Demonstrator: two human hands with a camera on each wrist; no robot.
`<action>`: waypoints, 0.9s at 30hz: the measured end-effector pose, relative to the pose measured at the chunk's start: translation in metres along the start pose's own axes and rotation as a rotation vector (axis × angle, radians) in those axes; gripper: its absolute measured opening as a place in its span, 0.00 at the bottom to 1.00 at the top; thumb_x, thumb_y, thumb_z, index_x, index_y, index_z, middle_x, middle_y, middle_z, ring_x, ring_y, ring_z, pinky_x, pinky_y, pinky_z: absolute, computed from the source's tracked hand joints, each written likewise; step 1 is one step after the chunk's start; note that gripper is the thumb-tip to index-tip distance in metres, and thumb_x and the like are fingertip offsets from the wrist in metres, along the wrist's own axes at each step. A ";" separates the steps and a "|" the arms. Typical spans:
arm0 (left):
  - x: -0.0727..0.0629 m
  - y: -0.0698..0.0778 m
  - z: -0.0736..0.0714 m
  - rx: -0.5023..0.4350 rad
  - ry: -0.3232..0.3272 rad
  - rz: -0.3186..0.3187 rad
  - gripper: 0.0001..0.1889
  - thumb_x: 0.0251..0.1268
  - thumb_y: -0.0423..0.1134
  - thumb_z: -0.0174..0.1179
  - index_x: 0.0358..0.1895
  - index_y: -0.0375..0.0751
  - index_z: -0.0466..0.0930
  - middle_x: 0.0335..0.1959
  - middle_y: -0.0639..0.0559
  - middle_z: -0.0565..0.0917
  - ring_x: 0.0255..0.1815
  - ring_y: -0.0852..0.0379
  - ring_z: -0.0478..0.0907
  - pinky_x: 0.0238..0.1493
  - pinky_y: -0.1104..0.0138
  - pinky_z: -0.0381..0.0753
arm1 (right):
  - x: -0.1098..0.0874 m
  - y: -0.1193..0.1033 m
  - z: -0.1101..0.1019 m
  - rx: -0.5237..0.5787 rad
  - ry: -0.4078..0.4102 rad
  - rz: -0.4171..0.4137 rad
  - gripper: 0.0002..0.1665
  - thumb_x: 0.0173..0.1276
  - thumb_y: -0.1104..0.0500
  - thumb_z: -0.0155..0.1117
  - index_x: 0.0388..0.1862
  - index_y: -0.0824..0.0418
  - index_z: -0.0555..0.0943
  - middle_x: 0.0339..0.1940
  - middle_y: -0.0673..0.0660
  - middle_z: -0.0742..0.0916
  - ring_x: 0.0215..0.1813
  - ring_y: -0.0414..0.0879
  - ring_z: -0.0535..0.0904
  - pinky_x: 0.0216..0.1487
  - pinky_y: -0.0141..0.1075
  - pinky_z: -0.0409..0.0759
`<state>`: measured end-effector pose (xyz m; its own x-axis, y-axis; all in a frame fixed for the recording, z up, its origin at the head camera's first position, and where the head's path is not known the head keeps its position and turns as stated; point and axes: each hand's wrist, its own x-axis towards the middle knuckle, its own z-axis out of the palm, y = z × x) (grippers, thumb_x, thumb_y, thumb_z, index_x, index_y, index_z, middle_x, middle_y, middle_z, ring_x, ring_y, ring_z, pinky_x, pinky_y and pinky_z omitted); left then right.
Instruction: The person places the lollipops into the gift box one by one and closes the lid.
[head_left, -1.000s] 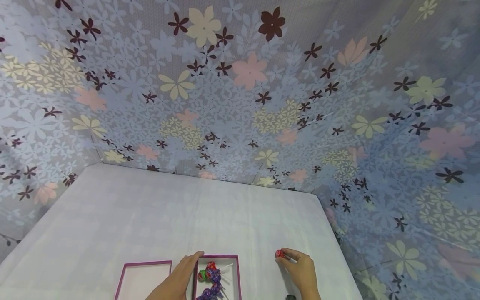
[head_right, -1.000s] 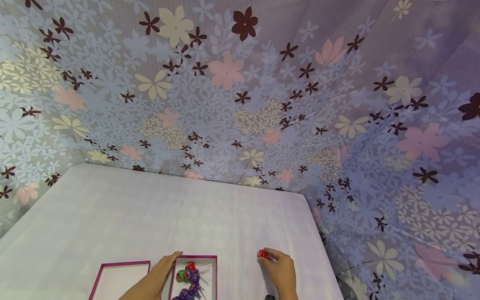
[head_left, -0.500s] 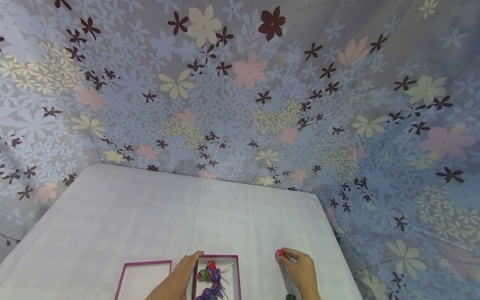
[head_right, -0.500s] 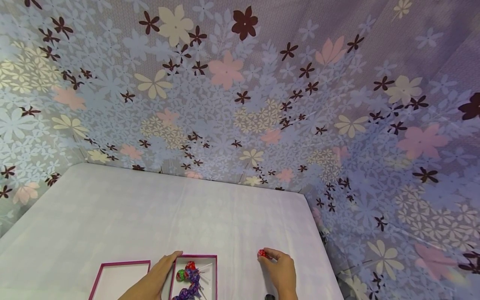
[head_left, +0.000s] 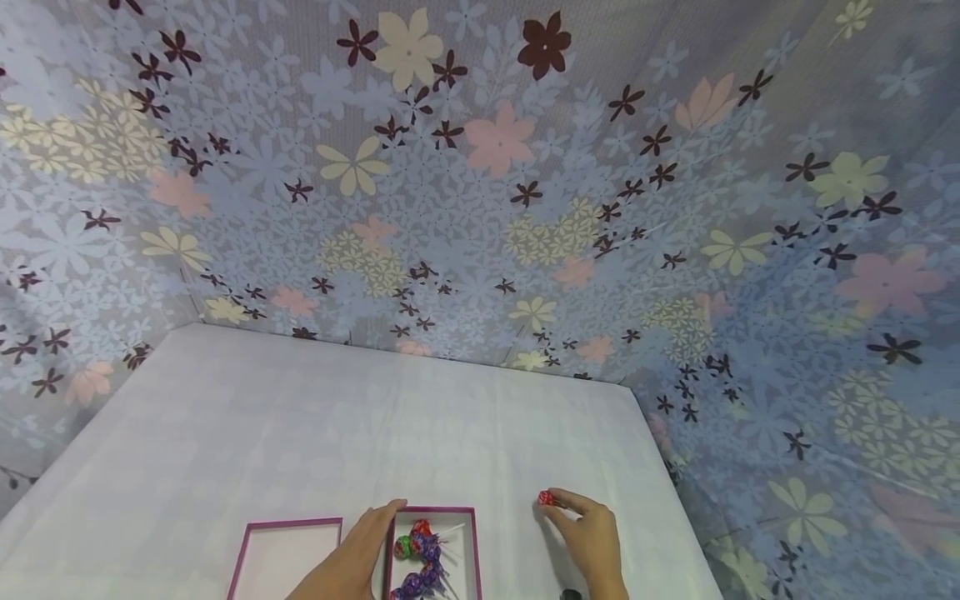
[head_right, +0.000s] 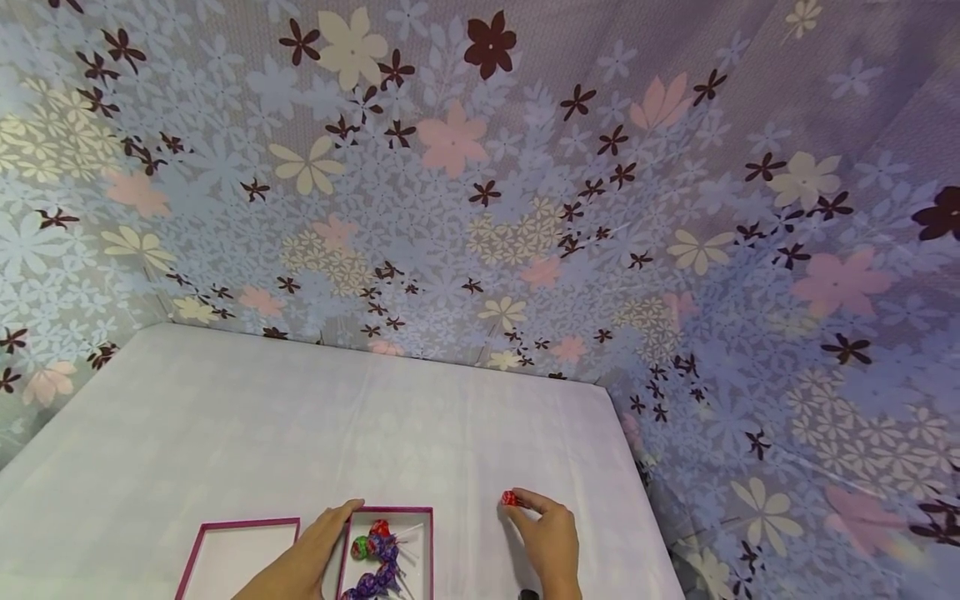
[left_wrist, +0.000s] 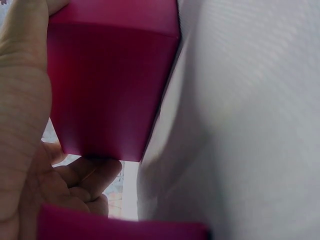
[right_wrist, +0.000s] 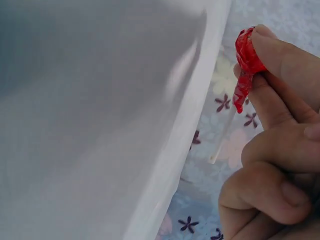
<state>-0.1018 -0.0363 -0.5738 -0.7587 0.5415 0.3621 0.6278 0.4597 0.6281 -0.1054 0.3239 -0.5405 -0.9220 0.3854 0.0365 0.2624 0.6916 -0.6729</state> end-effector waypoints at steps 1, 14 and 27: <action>-0.001 0.000 -0.003 -0.040 -0.049 -0.015 0.57 0.50 0.67 0.72 0.72 0.28 0.57 0.62 0.33 0.74 0.62 0.34 0.73 0.58 0.37 0.76 | -0.001 -0.003 0.002 -0.001 0.003 -0.018 0.16 0.56 0.49 0.80 0.44 0.47 0.91 0.44 0.49 0.92 0.57 0.54 0.84 0.54 0.53 0.80; -0.005 -0.002 -0.009 -0.136 -0.161 -0.054 0.62 0.49 0.70 0.71 0.76 0.31 0.50 0.70 0.31 0.68 0.65 0.26 0.67 0.55 0.30 0.73 | -0.013 -0.036 0.015 0.000 0.013 -0.133 0.13 0.54 0.51 0.81 0.40 0.44 0.91 0.38 0.44 0.92 0.47 0.47 0.85 0.45 0.43 0.82; -0.006 0.005 -0.012 -0.116 -0.170 -0.047 0.63 0.51 0.77 0.62 0.77 0.33 0.47 0.71 0.29 0.66 0.67 0.25 0.65 0.56 0.30 0.72 | -0.024 -0.067 0.026 0.078 -0.058 -0.291 0.14 0.54 0.49 0.80 0.41 0.41 0.91 0.36 0.40 0.91 0.14 0.32 0.51 0.12 0.28 0.57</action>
<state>-0.0956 -0.0457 -0.5645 -0.7400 0.6373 0.2152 0.5611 0.4085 0.7199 -0.1086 0.2529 -0.5159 -0.9706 0.1411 0.1952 -0.0355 0.7176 -0.6955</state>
